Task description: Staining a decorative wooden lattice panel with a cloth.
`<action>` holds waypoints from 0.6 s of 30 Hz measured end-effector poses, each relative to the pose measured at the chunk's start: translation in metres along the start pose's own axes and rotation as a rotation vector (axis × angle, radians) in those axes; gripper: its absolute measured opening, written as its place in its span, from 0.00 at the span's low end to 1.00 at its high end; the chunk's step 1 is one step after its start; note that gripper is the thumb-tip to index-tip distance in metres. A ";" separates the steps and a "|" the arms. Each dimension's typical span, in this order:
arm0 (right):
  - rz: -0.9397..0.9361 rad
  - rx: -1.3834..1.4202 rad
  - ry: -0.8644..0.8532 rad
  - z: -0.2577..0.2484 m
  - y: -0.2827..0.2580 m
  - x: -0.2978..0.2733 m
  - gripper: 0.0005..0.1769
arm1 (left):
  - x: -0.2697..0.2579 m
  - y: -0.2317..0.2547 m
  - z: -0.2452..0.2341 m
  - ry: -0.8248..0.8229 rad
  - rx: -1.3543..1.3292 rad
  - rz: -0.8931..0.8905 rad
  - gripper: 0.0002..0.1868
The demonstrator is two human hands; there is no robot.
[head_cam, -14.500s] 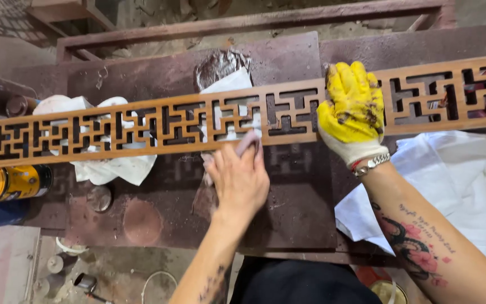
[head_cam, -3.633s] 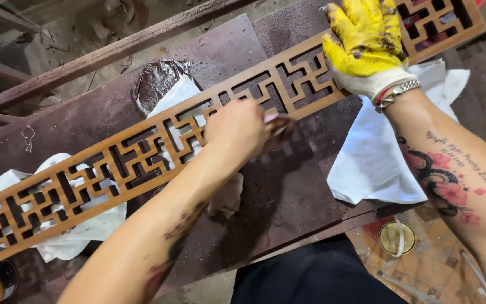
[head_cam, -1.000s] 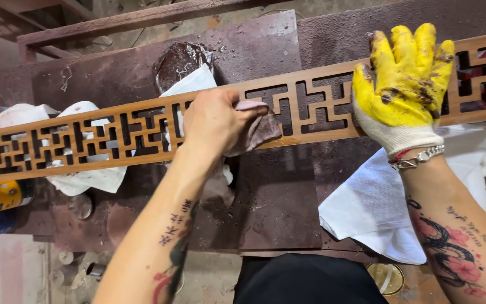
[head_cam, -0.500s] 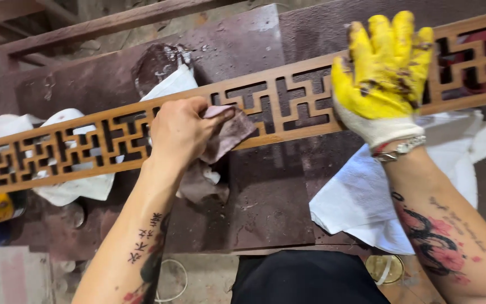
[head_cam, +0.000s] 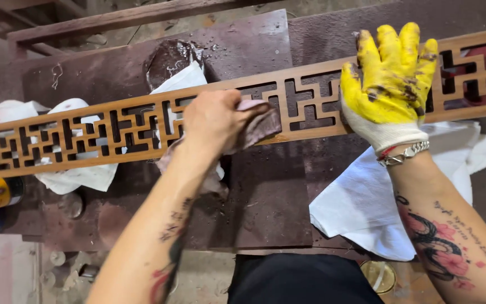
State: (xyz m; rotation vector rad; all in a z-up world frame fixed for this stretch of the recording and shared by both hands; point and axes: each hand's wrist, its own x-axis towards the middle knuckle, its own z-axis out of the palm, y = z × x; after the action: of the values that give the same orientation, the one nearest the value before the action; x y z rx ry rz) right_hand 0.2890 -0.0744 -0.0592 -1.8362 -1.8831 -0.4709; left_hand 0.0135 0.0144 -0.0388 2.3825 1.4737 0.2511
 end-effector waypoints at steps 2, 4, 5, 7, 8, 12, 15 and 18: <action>0.000 -0.017 -0.049 -0.005 0.002 0.003 0.26 | 0.000 -0.025 0.001 -0.202 0.204 -0.089 0.20; 0.012 -0.051 -0.037 -0.002 0.001 0.004 0.25 | -0.005 -0.015 -0.016 -0.197 0.174 -0.128 0.26; 0.019 -0.079 -0.034 -0.001 0.000 0.004 0.24 | -0.010 -0.011 -0.023 -0.199 0.141 -0.176 0.32; 0.027 -0.051 -0.059 -0.004 -0.001 0.003 0.25 | 0.005 0.010 -0.005 -0.177 0.072 -0.090 0.27; 0.037 -0.017 -0.081 -0.005 -0.004 0.004 0.26 | 0.011 0.019 0.002 -0.152 0.008 -0.005 0.22; 0.007 0.006 -0.078 -0.001 0.005 0.001 0.27 | 0.005 0.005 0.000 -0.192 0.128 -0.025 0.26; 0.008 -0.034 -0.030 0.000 0.005 0.001 0.26 | 0.001 -0.022 -0.005 -0.133 0.208 -0.054 0.33; 0.045 -0.049 -0.049 -0.001 -0.001 0.001 0.26 | 0.009 -0.015 0.009 -0.153 0.297 -0.036 0.34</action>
State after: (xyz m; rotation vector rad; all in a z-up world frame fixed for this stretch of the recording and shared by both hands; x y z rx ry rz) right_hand 0.2886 -0.0744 -0.0577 -1.9337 -1.8737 -0.4646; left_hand 0.0083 0.0268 -0.0526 2.5303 1.5713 -0.1683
